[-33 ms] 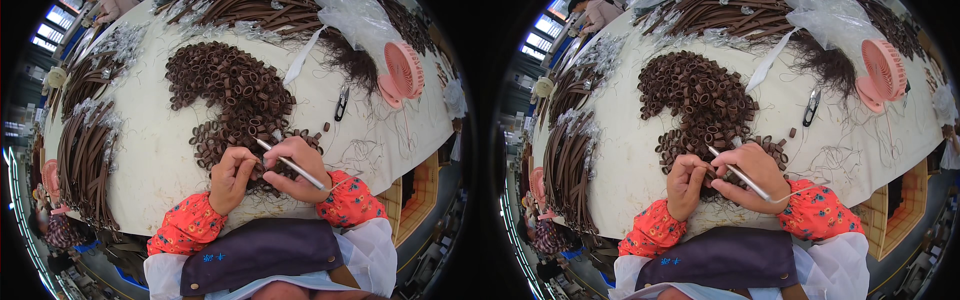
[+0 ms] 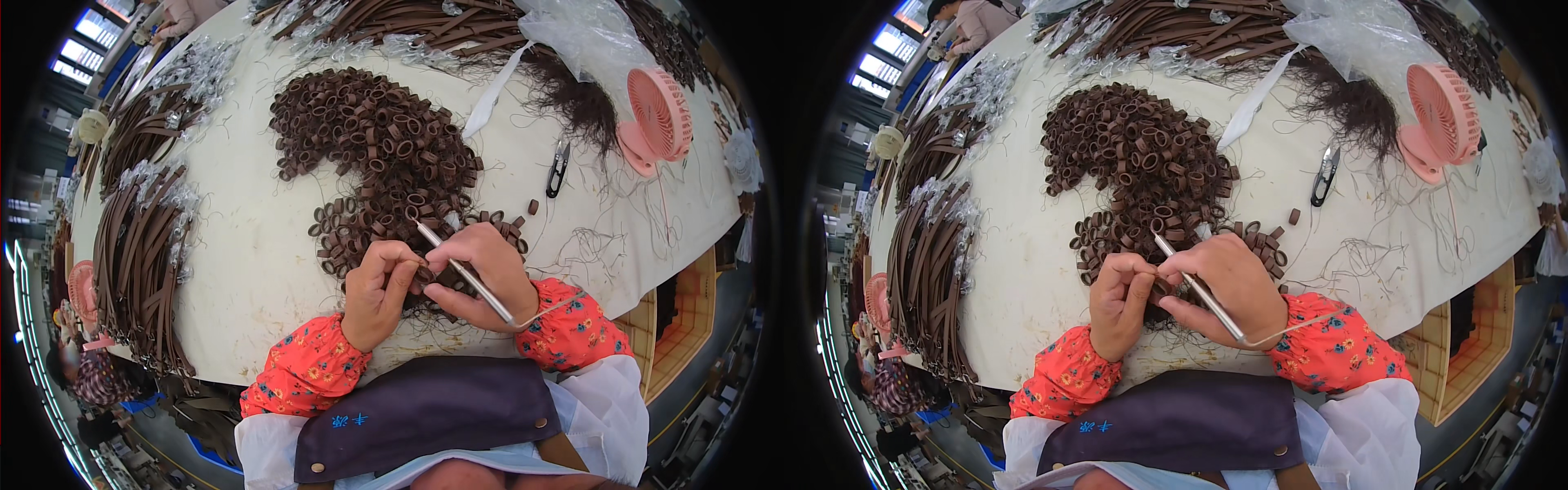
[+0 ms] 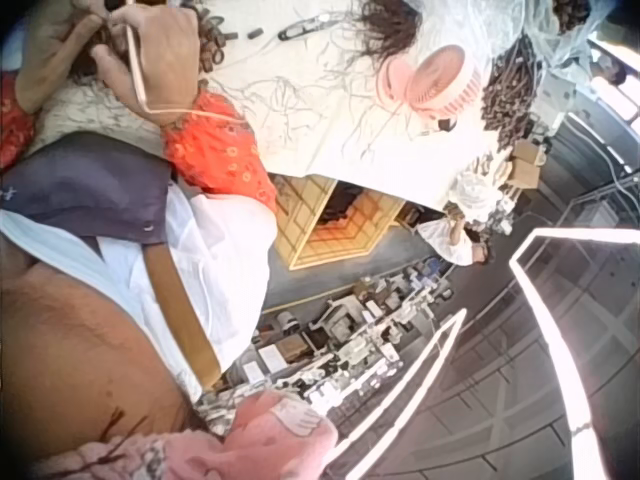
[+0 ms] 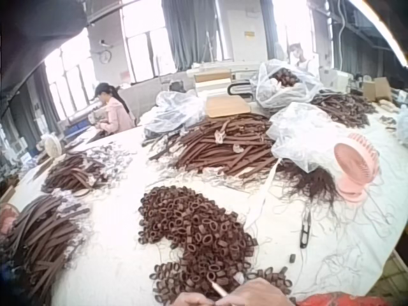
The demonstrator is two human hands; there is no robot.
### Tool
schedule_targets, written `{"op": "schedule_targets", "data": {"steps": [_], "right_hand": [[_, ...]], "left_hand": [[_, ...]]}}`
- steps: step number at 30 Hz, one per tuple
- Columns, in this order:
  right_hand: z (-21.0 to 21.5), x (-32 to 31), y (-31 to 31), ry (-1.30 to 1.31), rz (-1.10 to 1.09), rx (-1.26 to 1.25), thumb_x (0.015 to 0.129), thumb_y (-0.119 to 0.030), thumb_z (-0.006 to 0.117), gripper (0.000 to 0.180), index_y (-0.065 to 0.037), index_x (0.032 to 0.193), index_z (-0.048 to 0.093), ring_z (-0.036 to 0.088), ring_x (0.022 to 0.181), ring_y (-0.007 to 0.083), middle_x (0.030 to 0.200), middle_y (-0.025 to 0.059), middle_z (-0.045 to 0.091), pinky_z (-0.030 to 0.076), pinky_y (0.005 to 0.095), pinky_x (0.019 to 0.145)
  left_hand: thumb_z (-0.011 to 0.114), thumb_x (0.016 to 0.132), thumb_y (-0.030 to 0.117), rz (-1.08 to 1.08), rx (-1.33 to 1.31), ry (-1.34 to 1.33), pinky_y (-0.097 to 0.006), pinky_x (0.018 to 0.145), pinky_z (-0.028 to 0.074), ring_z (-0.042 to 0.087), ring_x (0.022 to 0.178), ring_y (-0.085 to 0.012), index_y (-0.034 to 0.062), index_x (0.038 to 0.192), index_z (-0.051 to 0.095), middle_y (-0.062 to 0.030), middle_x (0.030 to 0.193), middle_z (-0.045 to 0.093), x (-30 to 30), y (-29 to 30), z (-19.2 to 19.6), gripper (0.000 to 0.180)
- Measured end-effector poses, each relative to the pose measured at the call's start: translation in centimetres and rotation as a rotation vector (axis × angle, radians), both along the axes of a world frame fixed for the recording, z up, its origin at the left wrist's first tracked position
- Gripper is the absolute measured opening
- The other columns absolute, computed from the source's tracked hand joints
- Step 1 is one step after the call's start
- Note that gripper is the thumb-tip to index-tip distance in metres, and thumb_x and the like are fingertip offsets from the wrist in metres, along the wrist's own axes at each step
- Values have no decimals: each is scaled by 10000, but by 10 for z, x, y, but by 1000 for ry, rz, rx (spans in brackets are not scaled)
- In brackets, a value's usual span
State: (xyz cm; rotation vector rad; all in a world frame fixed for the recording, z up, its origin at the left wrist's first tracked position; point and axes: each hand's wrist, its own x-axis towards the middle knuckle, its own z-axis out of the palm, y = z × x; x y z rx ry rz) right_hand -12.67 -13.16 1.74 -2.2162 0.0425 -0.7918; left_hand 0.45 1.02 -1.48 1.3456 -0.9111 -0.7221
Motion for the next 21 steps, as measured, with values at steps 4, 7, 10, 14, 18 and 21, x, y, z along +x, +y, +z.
{"op": "schedule_targets", "data": {"steps": [4,7,10,14,18,21], "right_hand": [[-9,1,5,-25,-60,-43,707,-37,735,397,-81,1065,572,604,783,254,854,50,620,459,364,703],[-12,0,5,-35,-149,65,701,-2,709,387,-80,1057,581,611,759,253,827,60,621,484,352,674],[-9,0,6,-65,-199,140,691,3,705,389,-78,1053,588,615,728,256,806,73,619,502,337,635],[-12,-6,16,78,-148,637,784,-29,703,351,-58,1104,562,604,769,102,840,28,614,495,262,666],[-9,-5,11,92,2,871,849,-48,667,360,-44,1176,518,554,823,53,942,27,605,468,219,721],[-12,-5,9,110,50,890,878,-49,632,354,-42,1208,505,544,828,57,987,40,608,460,215,738]], "left_hand": [[512,988,86,-17,-2,-41,-218,617,492,621,712,-90,4,1045,510,-66,860,654,-2,-1,3,100],[513,989,99,-20,-36,61,-217,622,491,618,699,-96,-4,1062,509,-75,845,657,-5,-1,1,126],[517,988,105,-63,-13,235,-213,619,485,607,678,-92,-10,1089,511,-76,816,655,-6,-3,7,154],[540,975,84,-180,97,263,-200,594,467,588,660,-74,-13,1115,525,-66,799,654,0,-3,7,171],[575,953,62,-129,76,306,-186,575,450,576,652,-56,-10,1059,561,-47,795,654,-1,0,11,128],[593,945,59,-91,47,276,-182,567,441,566,645,-49,-7,1014,577,-34,795,650,0,0,12,97]]}}
